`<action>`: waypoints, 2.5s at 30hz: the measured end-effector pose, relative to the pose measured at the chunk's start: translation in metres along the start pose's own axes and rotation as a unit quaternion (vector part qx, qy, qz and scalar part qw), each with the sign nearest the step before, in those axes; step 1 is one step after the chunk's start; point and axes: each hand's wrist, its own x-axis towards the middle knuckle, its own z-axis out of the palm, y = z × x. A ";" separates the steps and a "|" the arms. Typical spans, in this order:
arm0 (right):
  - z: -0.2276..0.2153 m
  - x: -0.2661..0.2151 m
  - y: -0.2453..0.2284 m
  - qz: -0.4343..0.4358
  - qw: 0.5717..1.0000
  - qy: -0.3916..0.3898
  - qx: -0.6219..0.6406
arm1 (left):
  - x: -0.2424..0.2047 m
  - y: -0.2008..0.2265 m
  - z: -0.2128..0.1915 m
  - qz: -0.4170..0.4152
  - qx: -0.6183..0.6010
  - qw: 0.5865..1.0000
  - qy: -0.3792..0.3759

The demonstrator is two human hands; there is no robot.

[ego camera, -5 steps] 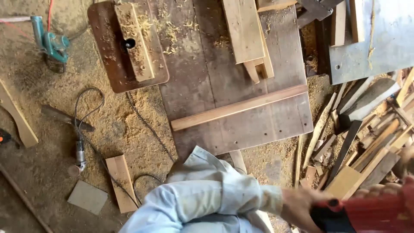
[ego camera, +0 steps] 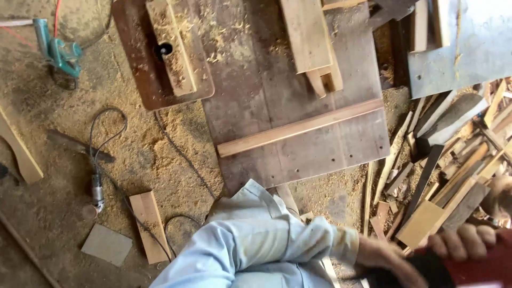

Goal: Sanding a wooden strip with an angle grinder and then routing a groove into it using a table-mounted router.

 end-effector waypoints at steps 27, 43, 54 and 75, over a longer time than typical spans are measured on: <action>0.050 -0.013 0.079 -0.090 0.713 0.505 -0.478 | -0.338 0.087 -0.088 0.205 0.873 0.189 0.401; 0.051 -0.015 0.122 0.063 0.710 0.460 -0.529 | -0.393 0.052 -0.094 0.279 0.758 0.344 0.479; 0.067 0.014 0.148 0.150 0.696 0.396 -0.580 | -0.416 0.027 -0.123 0.328 0.717 0.304 0.535; 0.162 0.117 0.263 0.406 0.556 0.060 -0.723 | -0.381 0.029 -0.159 0.446 0.498 0.579 0.466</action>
